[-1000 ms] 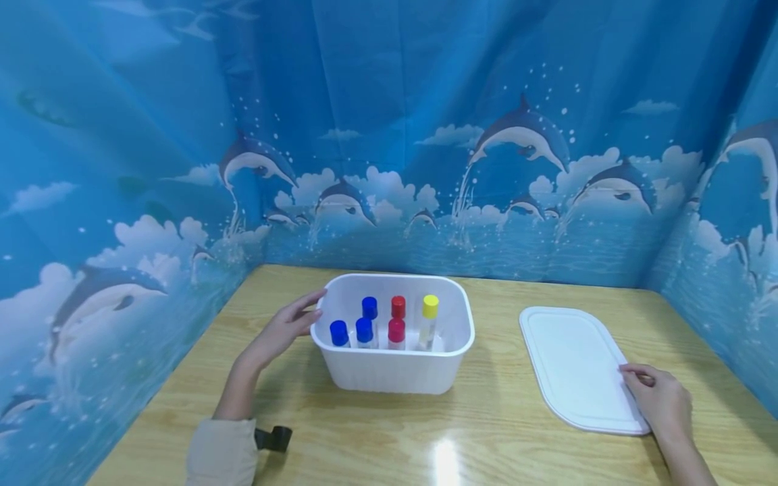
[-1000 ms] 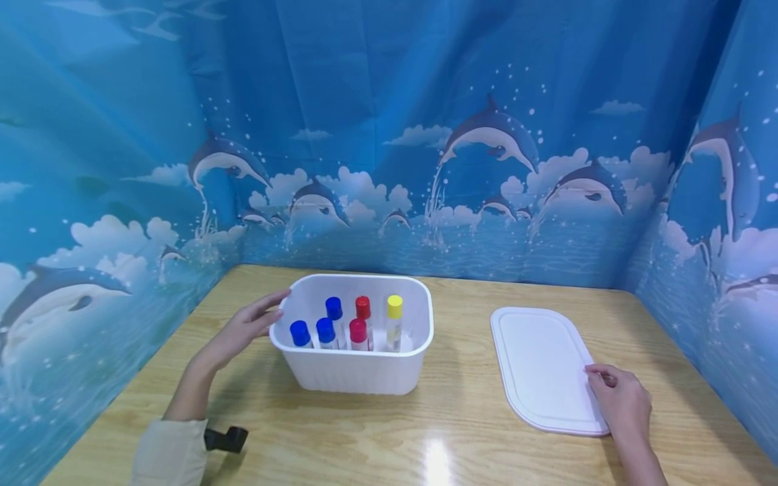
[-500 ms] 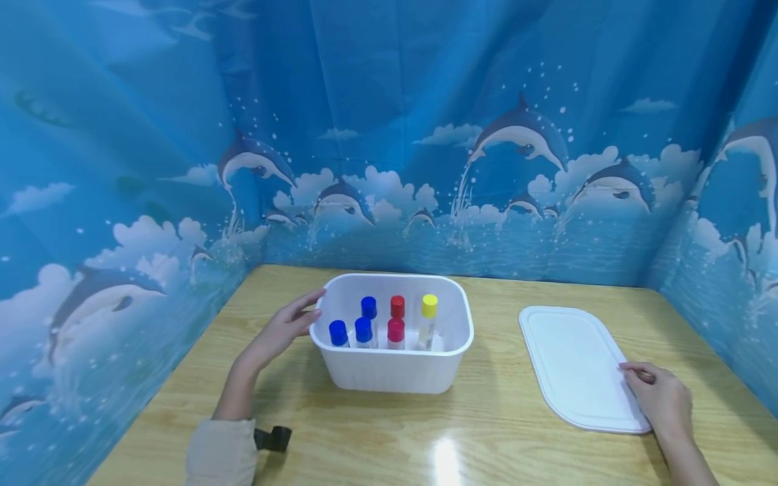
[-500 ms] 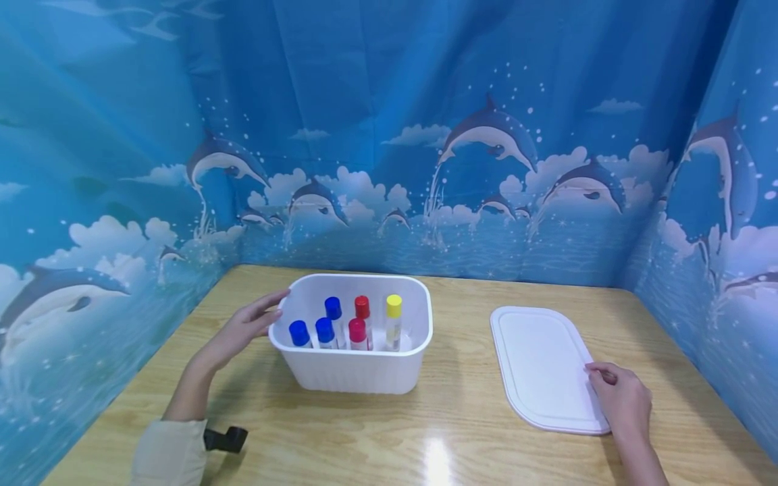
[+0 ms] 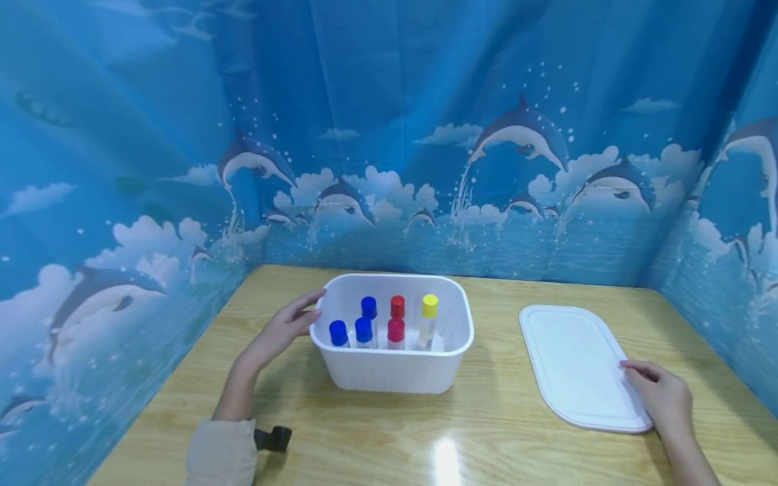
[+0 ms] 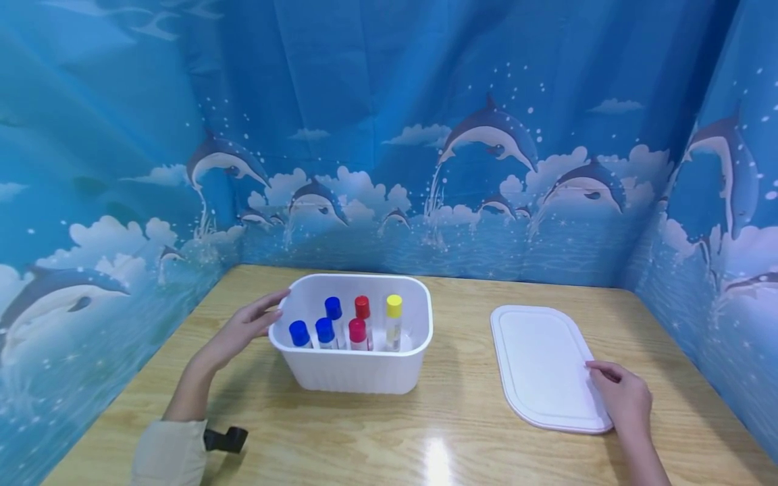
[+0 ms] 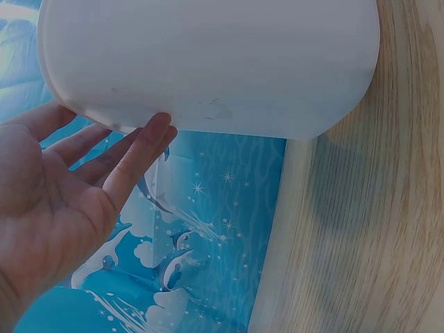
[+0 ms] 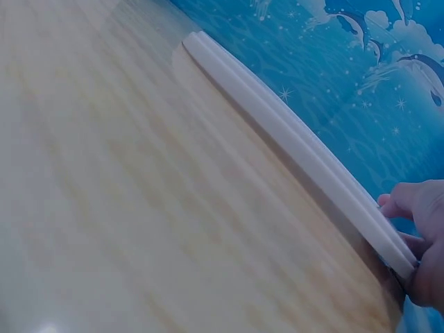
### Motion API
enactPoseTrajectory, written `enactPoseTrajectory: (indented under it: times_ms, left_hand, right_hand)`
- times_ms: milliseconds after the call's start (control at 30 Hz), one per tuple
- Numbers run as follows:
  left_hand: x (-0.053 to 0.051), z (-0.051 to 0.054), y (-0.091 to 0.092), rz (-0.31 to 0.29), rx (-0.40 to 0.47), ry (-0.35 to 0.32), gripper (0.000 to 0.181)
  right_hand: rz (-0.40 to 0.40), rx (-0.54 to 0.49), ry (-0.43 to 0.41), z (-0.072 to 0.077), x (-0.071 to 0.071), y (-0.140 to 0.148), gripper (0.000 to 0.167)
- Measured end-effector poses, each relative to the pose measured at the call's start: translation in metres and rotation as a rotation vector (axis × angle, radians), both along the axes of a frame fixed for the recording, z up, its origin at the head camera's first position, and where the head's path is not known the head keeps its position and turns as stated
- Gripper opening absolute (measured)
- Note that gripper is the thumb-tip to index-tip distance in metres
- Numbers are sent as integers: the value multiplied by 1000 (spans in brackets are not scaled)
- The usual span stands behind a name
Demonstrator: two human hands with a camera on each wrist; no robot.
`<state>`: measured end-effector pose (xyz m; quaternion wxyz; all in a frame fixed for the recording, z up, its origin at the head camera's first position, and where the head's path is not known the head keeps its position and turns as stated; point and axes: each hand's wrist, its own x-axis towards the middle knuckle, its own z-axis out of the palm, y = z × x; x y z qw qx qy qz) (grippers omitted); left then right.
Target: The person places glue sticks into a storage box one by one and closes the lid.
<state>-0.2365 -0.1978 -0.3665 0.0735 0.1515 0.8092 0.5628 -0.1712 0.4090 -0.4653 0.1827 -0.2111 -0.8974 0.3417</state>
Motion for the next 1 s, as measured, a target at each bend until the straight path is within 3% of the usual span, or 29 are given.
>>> enactPoseTrajectory:
  times_ms: [333,700,1000]
  left_hand:
    - [0,1,2,11,-7,-2,55]
    - [0,0,3,7,-22,8,54]
    - [0,0,3,9,-11,-4,53]
  right_hand:
    - [-28,-89,-16,-2,2,4,22]
    - [-30,-251,-131,6,-1,6,34]
    - [-8,-280,-161,9,-2,8,42]
